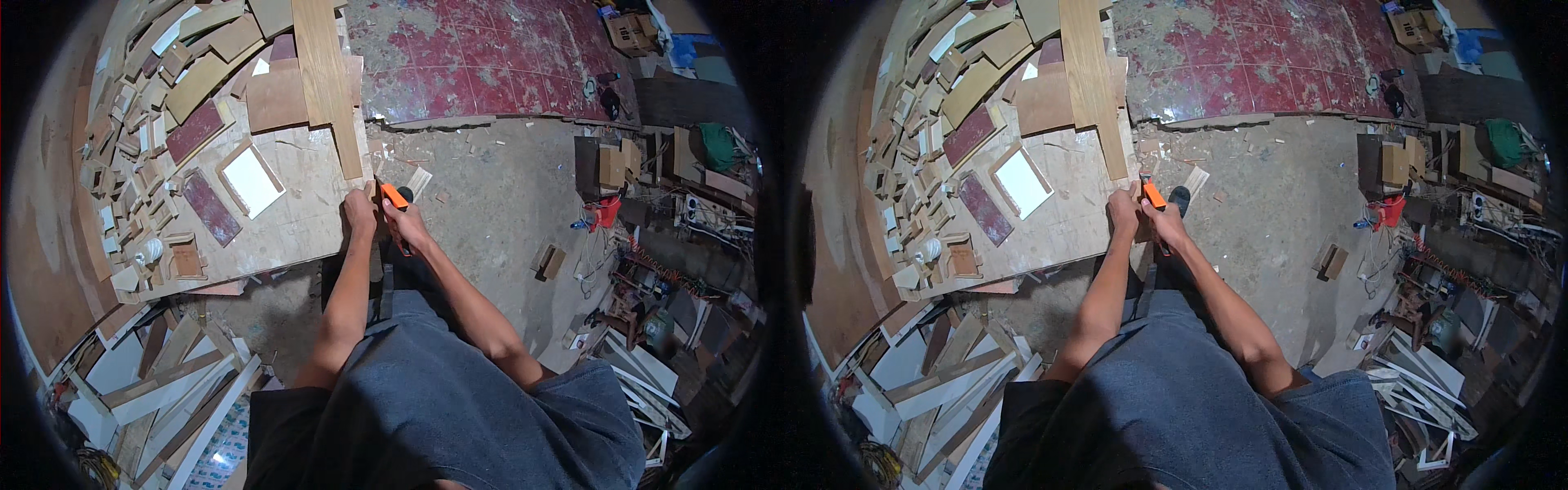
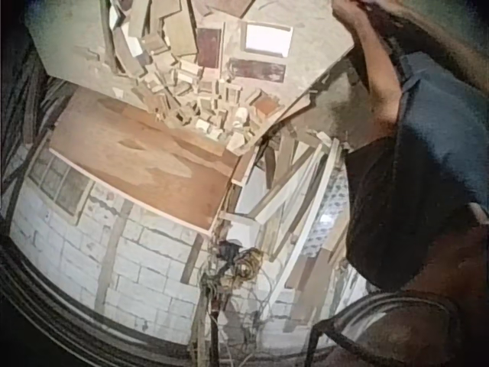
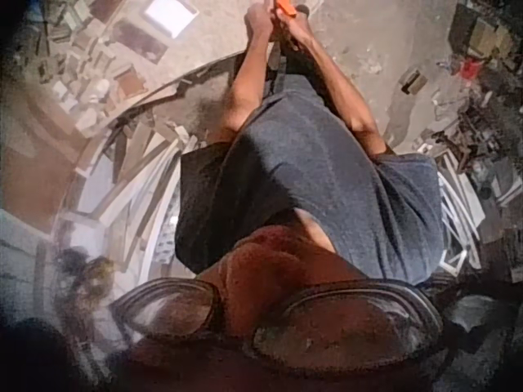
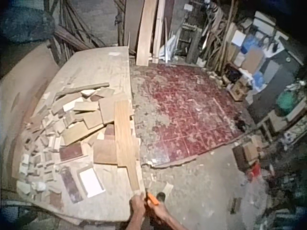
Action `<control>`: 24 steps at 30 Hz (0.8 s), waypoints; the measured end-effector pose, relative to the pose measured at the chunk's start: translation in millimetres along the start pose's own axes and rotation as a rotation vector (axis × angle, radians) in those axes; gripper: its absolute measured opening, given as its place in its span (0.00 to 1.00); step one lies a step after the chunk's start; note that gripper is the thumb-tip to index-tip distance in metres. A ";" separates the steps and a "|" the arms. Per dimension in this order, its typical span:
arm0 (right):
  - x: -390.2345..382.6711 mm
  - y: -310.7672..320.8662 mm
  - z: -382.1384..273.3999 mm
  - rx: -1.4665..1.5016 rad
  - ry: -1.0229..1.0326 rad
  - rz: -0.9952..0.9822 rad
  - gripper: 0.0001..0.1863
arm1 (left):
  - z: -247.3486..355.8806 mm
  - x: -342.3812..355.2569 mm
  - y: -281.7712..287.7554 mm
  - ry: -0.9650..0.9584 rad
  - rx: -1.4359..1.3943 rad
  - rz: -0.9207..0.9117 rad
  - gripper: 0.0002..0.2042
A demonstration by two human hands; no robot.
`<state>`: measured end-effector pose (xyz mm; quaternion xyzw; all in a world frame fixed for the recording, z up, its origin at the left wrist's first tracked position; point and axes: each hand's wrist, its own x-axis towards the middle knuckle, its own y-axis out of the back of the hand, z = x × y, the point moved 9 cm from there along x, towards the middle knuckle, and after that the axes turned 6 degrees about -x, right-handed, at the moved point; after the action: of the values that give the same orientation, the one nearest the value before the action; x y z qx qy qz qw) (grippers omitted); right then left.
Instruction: Cutting a small piece of wood with a hand saw and then applying glue to join pieces.
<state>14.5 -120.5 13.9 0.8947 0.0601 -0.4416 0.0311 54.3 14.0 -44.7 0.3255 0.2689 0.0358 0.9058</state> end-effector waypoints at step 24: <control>-33.2 12.6 -14.5 0.007 0.000 0.010 0.21 | -13.3 0.8 -18.4 0.035 0.101 -0.055 0.24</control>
<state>7.5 -134.1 49.1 0.8952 0.0540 -0.4414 0.0302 46.2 7.3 -64.8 0.3625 0.2948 0.0030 0.8841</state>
